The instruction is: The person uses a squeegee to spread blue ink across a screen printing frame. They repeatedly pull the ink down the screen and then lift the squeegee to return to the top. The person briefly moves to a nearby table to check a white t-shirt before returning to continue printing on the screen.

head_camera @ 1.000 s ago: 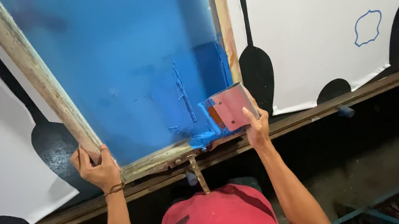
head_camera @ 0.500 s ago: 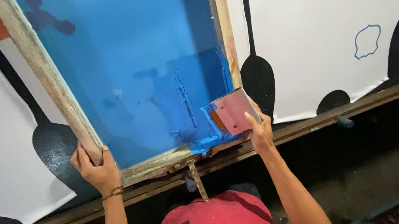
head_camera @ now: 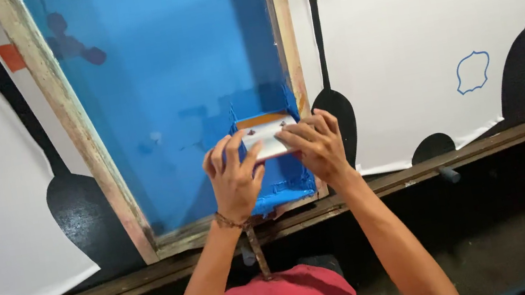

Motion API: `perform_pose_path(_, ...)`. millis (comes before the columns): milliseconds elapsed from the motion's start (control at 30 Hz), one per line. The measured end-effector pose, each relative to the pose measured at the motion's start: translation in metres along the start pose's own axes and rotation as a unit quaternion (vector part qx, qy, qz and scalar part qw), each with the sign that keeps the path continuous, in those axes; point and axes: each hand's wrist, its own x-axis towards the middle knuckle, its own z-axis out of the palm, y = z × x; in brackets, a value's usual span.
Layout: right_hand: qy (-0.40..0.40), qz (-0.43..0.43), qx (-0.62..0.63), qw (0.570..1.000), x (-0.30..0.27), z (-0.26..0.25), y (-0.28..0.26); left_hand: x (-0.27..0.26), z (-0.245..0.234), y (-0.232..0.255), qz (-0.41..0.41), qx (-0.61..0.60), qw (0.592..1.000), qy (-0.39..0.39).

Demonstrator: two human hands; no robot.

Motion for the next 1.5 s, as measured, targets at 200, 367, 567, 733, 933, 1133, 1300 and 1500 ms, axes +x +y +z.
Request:
perform_pose_path(200, -0.036, 0.003, 0.004, 0.999, -0.023, -0.02, -0.022, -0.036, 0.004, 0.005, 0.009, -0.001, 0.999, -0.04)
perform_pose_path(367, -0.065, 0.002, 0.003, 0.998, -0.058, -0.032, -0.037, -0.072, -0.004, 0.018, 0.01, -0.019, 0.996, -0.083)
perform_pose_path(567, -0.087, 0.021, 0.0, 0.996, -0.072, -0.052, -0.057, -0.096, -0.014, 0.027, 0.011, -0.057, 0.992, -0.108)
perform_pose_path(733, -0.072, -0.001, -0.02, 0.997, -0.031, -0.039, -0.03, -0.043, -0.011, 0.015, 0.016, -0.034, 0.997, -0.064)
perform_pose_path(933, 0.01, -0.019, -0.077, 0.997, 0.026, -0.02, -0.006, 0.011, 0.008, -0.005, 0.026, 0.035, 0.999, 0.017)
perform_pose_path(1133, -0.033, -0.02, -0.061, 0.997, -0.008, -0.024, -0.018, -0.028, 0.007, 0.005, 0.004, 0.016, 0.999, -0.04)
perform_pose_path(1300, -0.079, -0.006, -0.05, 0.996, -0.053, -0.038, -0.039, -0.079, -0.003, 0.027, -0.011, -0.028, 0.994, -0.101)
perform_pose_path(1500, -0.149, -0.045, -0.025, 0.988, -0.051, -0.074, -0.047, -0.079, -0.03, 0.038, 0.001, -0.044, 0.992, -0.117)
